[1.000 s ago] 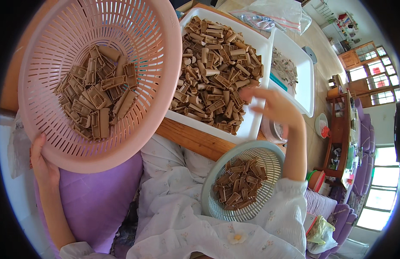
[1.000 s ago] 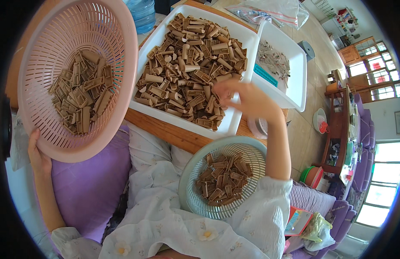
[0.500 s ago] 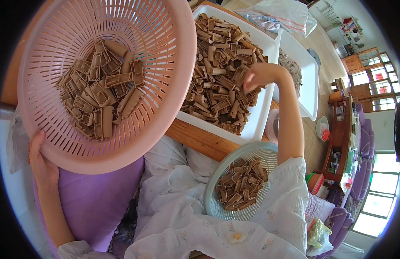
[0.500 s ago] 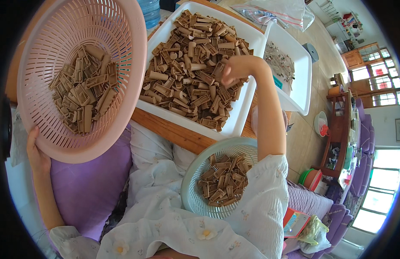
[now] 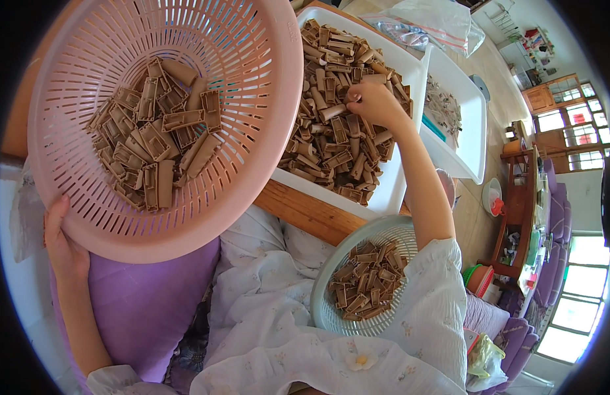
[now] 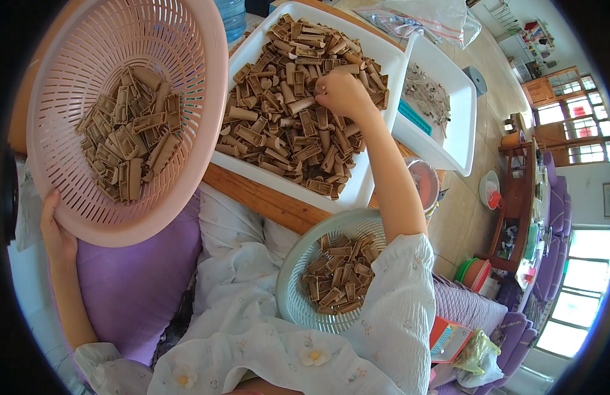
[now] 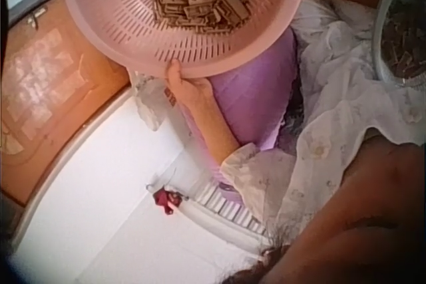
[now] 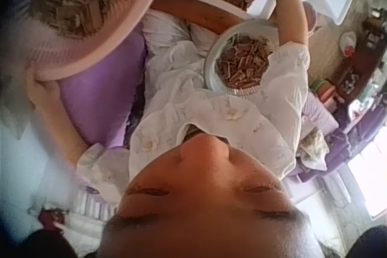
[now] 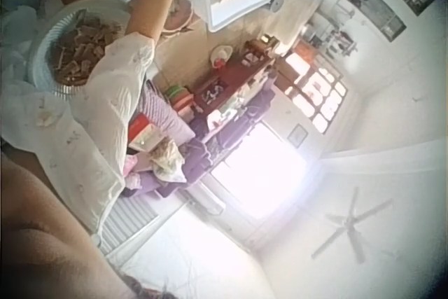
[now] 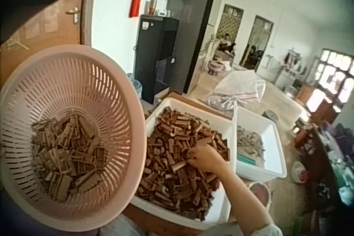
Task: The person sorts small brown plastic or wooden parts by hand, transferring them from a large wooden bin into separate smaller plastic baskets.
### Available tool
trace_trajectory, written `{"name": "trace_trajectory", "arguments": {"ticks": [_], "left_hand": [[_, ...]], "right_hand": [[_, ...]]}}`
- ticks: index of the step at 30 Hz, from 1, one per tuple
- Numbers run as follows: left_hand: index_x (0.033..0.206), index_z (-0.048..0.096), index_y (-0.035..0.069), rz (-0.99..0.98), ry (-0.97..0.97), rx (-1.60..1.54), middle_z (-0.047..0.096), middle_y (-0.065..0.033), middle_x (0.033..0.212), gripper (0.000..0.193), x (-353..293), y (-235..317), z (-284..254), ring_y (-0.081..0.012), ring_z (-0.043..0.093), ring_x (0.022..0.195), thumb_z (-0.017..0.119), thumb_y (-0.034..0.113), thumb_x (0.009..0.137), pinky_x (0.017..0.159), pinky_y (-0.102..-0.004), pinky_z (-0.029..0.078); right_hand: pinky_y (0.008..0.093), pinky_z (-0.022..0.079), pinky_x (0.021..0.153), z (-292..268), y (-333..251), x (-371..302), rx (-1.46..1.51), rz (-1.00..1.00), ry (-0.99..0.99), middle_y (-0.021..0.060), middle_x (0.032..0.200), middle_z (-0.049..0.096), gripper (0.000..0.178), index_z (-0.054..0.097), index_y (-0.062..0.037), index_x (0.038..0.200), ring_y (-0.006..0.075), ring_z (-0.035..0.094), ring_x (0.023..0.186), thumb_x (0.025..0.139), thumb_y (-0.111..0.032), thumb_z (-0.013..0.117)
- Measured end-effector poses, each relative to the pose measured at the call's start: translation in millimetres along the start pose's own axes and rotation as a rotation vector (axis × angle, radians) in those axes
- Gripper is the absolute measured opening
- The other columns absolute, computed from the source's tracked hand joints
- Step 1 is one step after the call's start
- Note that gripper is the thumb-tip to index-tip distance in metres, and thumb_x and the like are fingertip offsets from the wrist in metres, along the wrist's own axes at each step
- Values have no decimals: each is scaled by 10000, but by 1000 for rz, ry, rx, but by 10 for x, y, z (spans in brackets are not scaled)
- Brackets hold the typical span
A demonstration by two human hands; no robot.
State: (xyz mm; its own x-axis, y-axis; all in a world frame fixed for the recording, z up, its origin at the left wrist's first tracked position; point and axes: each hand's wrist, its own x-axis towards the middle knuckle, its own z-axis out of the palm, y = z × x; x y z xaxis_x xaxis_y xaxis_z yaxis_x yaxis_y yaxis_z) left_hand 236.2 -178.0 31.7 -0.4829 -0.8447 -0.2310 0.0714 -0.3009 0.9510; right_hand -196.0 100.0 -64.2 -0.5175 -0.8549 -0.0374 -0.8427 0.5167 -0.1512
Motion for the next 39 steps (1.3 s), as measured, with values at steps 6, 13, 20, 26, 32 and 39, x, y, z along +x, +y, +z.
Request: {"name": "trace_trajectory", "arguments": {"ticks": [6,13,20,26,32,39], "left_hand": [[1117,419,-21,5,20,17,495,-110,1081,416,-7,-6,-49,-188,475,993,537,169,767,874,-287,362],[1118,418,-18,6,67,12,495,-108,1075,409,-6,-16,-25,-187,476,988,531,168,772,874,-286,363],[1101,418,-41,29,20,23,504,-123,1049,389,-21,5,22,-190,489,976,507,156,779,856,-291,387],[1107,426,-19,5,-5,7,493,-107,1076,387,-3,-2,-25,-182,475,988,518,162,778,868,-284,366],[1107,427,-17,5,18,-3,493,-106,1075,380,-25,10,7,-183,481,977,514,157,781,860,-287,376],[1116,413,-21,5,33,25,487,-109,1078,385,-40,10,52,-182,483,983,502,160,788,856,-286,381]], "right_hand": [[240,403,577,-549,-67,-255,765,221,289,52,696,575,147,516,-11,689,104,517,661,701,-145,576],[226,391,550,-425,182,-407,628,271,271,63,704,578,93,470,-29,821,102,502,606,733,-55,486],[419,433,669,-258,247,-406,-4,313,290,209,757,571,225,486,-33,951,352,554,744,729,-63,462],[428,435,685,-266,139,-276,-49,487,384,203,791,571,226,516,-52,927,359,549,779,719,-20,435],[372,447,699,-528,495,-421,-63,123,85,123,885,562,225,553,-66,909,290,548,822,684,-47,551],[329,440,681,-529,412,-440,-380,87,-187,111,899,551,126,568,-44,790,260,538,781,672,-85,589]]}}
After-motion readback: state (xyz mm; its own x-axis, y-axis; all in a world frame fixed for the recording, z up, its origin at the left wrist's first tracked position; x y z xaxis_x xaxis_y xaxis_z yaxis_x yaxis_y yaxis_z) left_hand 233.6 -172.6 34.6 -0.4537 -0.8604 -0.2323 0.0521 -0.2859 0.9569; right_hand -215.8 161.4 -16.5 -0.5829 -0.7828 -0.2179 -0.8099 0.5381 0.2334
